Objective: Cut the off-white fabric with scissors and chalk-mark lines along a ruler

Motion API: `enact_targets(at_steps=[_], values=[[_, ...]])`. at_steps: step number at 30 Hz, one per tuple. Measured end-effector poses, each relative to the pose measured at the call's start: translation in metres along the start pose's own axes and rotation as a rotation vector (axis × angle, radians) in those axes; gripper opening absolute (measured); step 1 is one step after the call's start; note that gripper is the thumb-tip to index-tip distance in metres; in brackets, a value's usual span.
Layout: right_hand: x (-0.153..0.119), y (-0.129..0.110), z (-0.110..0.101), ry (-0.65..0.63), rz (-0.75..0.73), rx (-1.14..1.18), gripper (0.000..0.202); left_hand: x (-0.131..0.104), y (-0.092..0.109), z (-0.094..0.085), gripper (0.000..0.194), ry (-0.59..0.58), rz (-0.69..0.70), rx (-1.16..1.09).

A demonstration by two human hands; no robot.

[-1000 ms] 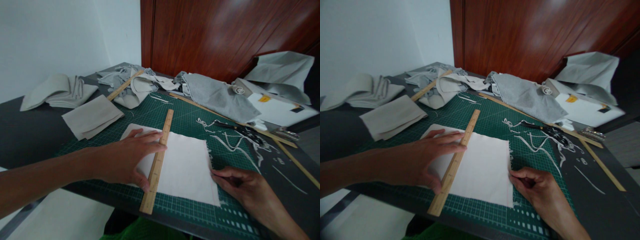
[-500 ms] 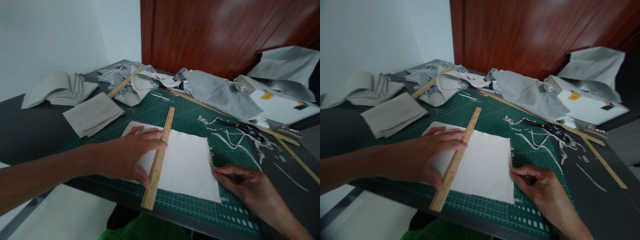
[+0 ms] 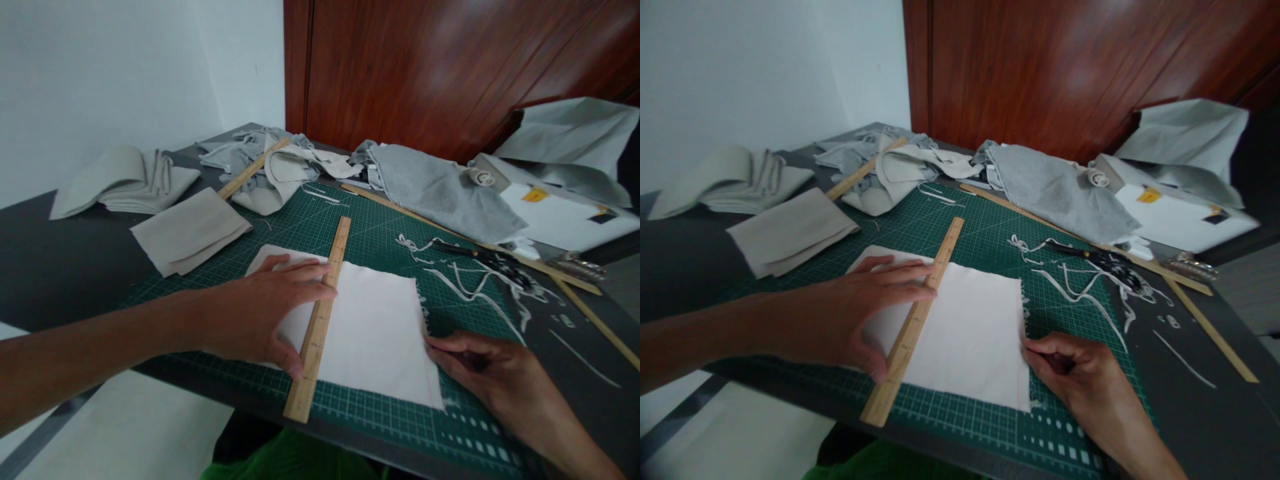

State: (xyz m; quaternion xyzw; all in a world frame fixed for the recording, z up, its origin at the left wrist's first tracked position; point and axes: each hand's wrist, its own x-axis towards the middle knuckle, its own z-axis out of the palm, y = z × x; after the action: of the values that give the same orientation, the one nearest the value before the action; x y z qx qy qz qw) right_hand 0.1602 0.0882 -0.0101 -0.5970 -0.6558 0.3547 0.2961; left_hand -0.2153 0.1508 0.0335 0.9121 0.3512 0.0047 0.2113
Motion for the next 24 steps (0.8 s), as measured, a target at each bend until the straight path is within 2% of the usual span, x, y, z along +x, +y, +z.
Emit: enact_targets(at_steps=[7,15,20,24], values=[[0.002,-0.004,0.002,0.029,-0.040,-0.036,0.016,-0.001,0.001,-0.002,0.103,-0.010,-0.016,-0.002],[0.005,0.008,-0.001,-0.001,-0.073,-0.088,0.019,0.001,0.001,-0.003,0.104,0.051,-0.009,-0.059],[0.005,0.010,-0.001,-0.040,-0.115,-0.105,0.018,0.003,0.001,-0.001,0.094,0.064,-0.020,-0.077],[0.006,0.018,-0.004,-0.040,-0.154,-0.152,0.018,0.008,-0.001,0.000,0.086,0.153,0.040,-0.105]])
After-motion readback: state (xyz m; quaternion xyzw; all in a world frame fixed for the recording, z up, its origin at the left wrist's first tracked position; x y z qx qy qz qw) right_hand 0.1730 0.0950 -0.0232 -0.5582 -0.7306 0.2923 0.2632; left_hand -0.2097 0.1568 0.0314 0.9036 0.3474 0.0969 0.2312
